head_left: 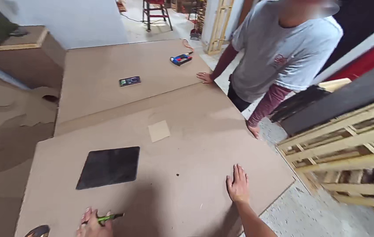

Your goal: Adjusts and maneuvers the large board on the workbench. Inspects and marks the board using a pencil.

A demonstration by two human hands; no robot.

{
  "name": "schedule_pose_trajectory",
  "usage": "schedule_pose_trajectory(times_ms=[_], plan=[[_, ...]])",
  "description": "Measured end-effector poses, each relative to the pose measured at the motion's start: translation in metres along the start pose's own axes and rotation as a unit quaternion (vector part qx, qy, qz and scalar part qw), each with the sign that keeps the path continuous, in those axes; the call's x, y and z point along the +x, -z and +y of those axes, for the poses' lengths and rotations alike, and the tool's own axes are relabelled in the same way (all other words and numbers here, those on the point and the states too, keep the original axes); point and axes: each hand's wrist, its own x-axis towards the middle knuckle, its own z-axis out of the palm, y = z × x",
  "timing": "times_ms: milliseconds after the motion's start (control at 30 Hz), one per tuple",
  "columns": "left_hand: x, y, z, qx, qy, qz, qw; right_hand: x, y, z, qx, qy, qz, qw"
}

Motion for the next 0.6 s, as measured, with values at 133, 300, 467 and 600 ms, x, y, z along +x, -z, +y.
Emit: schedule_pose_trajectory(times_ms=[133, 300, 467, 600], plan=[[-0.0020, -0.0047, -0.0057, 0.006, -0.003, 0.005, 1.000, 0.0006, -0.0016, 0.0003, 0.001, 0.002, -0.007, 1.000], [-0.0021, -0.0009, -0.0039, -0.002, -0.011, 0.006, 1.000, 0.0006, -0.0045, -0.0001, -0.001, 0.006, -0.002, 1.000], [-0.0009, -0.0067, -0.0037, 0.017, -0.008, 0.008, 1.000, 0.0002, 0.0000, 0.0018, -0.013, -0.006, -0.012, 1.000], [-0.0013, -0.0075, -0.0079, 0.012, -0.005, 0.015, 1.000, 0.0014, -0.0041, 0.0001, -0.010, 0.001, -0.005, 1.000]])
